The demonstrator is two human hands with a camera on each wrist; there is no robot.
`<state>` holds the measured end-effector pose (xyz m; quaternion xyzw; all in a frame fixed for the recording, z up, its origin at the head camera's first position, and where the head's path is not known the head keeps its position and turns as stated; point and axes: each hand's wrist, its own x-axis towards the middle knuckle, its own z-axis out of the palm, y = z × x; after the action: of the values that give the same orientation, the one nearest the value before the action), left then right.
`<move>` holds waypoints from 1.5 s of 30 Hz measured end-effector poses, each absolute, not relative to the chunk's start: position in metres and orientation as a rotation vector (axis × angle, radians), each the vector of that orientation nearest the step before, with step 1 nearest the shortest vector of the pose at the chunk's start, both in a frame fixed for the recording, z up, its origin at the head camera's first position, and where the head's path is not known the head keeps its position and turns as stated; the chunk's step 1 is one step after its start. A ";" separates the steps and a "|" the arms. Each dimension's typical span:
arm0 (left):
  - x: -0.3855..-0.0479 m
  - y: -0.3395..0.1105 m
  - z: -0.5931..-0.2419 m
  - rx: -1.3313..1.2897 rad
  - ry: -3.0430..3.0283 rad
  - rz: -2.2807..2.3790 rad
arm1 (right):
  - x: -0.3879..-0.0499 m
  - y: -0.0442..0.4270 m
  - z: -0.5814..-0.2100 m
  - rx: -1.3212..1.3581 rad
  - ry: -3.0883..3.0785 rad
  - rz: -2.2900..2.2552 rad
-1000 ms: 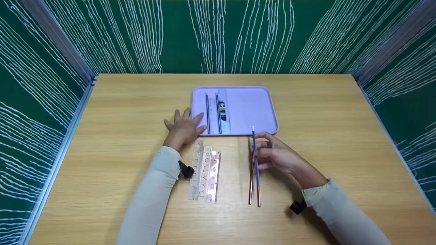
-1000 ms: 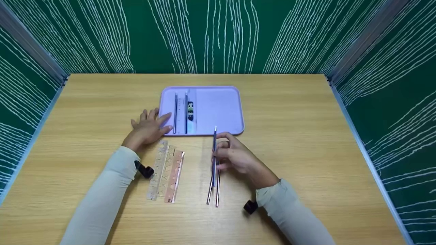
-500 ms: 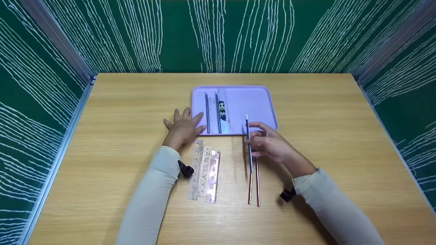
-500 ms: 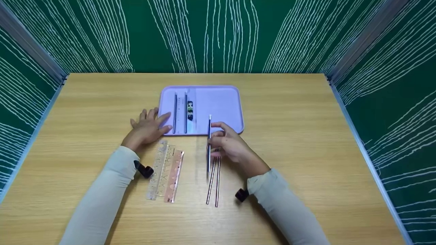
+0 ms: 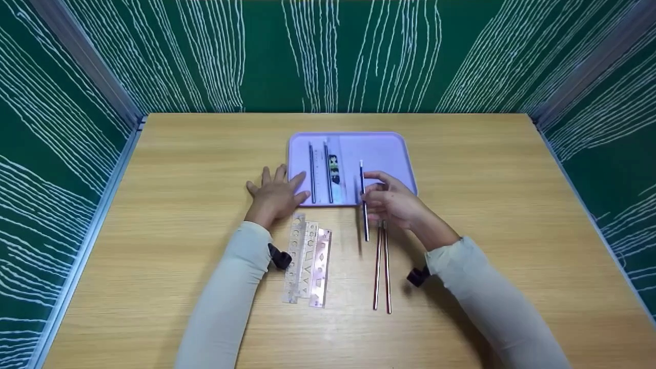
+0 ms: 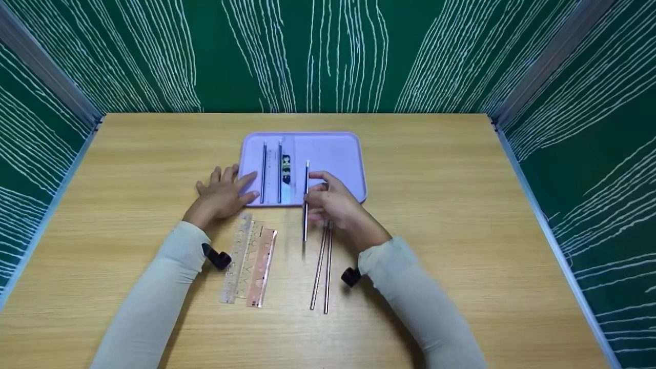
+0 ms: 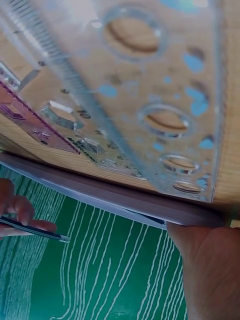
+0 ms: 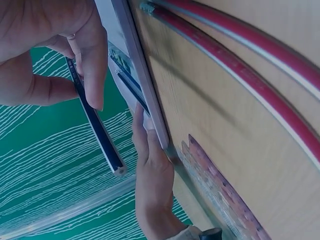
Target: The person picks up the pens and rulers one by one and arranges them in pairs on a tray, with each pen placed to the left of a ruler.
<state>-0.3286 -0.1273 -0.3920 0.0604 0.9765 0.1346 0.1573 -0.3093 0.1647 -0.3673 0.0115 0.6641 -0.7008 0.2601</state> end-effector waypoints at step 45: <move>-0.328 -0.128 -0.392 0.162 2.795 0.407 | -0.382 0.132 -0.380 0.126 2.095 -1.718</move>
<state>-0.3277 -0.1280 -0.3923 0.0567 0.9759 0.1421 0.1558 -0.3824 0.1324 -0.3795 0.0453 0.7547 -0.6190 0.2129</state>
